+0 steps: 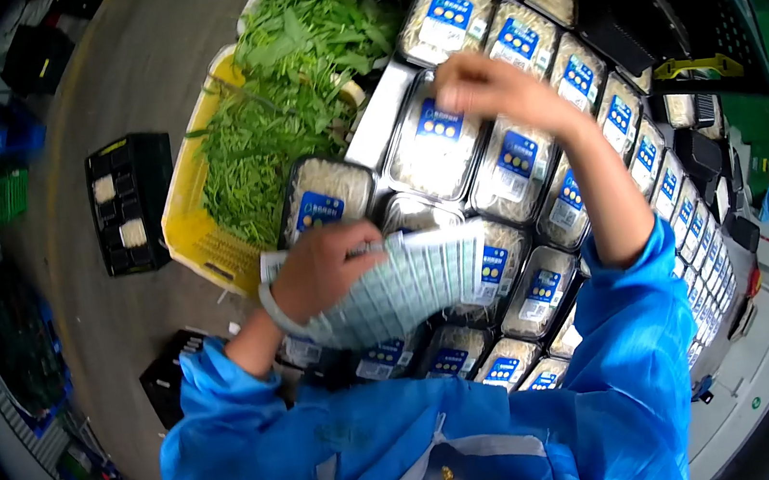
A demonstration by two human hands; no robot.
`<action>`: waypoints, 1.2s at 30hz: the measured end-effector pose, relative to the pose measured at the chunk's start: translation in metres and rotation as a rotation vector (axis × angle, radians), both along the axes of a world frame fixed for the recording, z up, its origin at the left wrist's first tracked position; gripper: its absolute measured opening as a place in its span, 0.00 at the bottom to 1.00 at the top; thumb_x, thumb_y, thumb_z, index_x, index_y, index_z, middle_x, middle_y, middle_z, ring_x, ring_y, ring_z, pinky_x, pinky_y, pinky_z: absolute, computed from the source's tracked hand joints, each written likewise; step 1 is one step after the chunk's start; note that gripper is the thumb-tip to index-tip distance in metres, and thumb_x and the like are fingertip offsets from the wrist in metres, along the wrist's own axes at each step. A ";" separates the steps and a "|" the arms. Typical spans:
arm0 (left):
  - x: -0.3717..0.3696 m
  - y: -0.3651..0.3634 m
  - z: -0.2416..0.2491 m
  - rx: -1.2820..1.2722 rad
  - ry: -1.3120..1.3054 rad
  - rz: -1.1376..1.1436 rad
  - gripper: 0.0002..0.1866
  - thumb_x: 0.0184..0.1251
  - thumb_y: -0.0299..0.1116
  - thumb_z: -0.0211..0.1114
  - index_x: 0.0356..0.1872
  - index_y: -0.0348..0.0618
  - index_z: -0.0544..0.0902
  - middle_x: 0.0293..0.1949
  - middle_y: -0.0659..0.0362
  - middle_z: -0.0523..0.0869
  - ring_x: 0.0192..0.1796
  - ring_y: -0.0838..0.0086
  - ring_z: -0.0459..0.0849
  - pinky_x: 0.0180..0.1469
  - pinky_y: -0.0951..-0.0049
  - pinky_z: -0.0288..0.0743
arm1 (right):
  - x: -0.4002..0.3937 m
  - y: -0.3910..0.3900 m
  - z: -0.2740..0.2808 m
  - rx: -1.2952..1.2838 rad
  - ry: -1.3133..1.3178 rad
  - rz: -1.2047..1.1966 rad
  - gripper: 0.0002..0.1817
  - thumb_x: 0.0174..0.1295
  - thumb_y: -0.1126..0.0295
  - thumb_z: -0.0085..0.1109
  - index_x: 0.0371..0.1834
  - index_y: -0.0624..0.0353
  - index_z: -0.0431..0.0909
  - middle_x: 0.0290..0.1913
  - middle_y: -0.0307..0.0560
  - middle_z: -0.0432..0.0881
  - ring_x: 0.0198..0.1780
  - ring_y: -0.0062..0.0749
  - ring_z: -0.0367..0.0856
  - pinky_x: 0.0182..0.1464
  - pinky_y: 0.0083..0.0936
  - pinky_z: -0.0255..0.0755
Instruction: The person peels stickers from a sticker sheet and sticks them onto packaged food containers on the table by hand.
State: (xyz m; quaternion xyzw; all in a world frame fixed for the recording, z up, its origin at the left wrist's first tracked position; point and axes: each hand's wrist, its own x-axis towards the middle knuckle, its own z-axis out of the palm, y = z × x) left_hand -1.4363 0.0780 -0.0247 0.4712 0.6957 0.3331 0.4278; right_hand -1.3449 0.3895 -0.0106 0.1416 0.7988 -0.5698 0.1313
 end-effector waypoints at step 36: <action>-0.017 -0.092 0.042 0.127 -0.276 0.568 0.08 0.64 0.30 0.72 0.37 0.35 0.86 0.28 0.64 0.86 0.32 0.85 0.80 0.35 0.81 0.73 | 0.123 -0.184 0.043 0.264 0.054 -0.015 0.18 0.70 0.59 0.58 0.28 0.62 0.75 0.21 0.60 0.73 0.24 0.57 0.74 0.28 0.42 0.67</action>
